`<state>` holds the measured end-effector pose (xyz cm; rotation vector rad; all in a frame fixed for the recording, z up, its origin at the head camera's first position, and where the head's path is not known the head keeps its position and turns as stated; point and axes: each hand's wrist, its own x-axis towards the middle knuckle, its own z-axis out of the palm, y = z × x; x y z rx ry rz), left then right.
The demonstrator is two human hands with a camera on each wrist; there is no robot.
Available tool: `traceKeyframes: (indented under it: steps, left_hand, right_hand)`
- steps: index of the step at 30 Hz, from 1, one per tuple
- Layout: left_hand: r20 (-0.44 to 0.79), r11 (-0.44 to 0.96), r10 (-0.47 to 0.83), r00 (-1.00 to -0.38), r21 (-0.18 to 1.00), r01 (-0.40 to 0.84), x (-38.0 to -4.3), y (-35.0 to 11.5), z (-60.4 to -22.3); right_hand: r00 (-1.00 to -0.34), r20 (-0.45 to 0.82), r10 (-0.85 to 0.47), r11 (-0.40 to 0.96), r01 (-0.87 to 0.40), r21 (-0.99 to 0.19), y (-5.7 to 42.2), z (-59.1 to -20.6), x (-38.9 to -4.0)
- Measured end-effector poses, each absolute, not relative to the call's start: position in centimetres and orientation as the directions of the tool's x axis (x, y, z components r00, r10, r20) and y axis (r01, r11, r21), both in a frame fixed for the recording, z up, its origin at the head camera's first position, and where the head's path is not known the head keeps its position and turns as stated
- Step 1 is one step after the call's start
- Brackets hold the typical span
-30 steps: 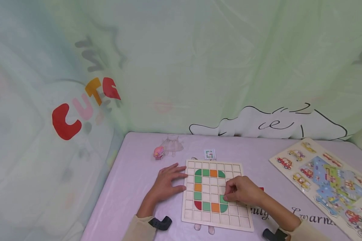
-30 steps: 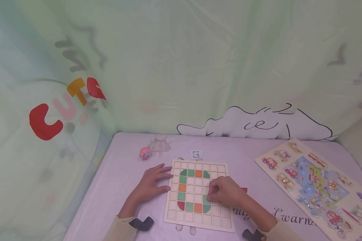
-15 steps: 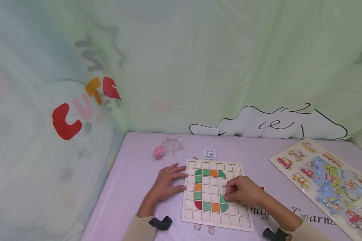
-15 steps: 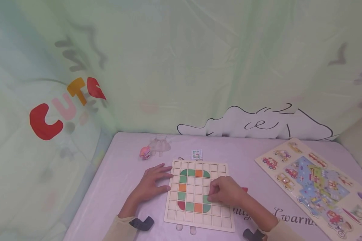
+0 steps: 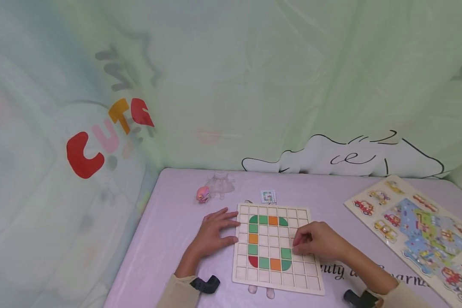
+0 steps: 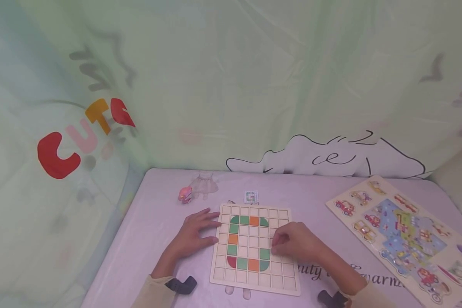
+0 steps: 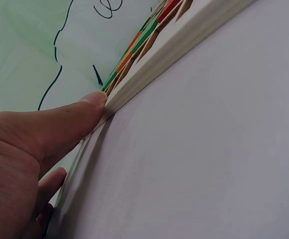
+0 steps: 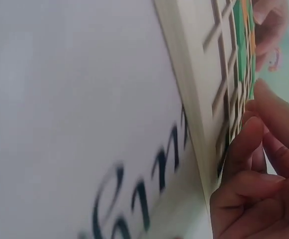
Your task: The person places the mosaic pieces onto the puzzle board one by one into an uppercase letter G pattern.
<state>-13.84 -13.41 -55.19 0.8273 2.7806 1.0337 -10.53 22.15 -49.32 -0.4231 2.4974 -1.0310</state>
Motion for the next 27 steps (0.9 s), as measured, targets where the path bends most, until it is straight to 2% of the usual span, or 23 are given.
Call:
traceKeyframes:
  steps: [15, 27]
  left_hand:
    - [0.1, 0.642, 0.498, -0.861, 0.626, 0.444, -13.9, -13.4, -55.2]
    - [0.125, 0.638, 0.509, -0.851, 0.609, 0.471, -13.8, -13.4, -55.2]
  right_hand:
    - [-0.939, -0.231, -0.256, 0.798, -0.071, -0.598, 28.2, -47.1, -11.0]
    - [-0.942, -0.266, -0.206, 0.838, -0.03, -0.545, 30.7, -48.3, -10.6]
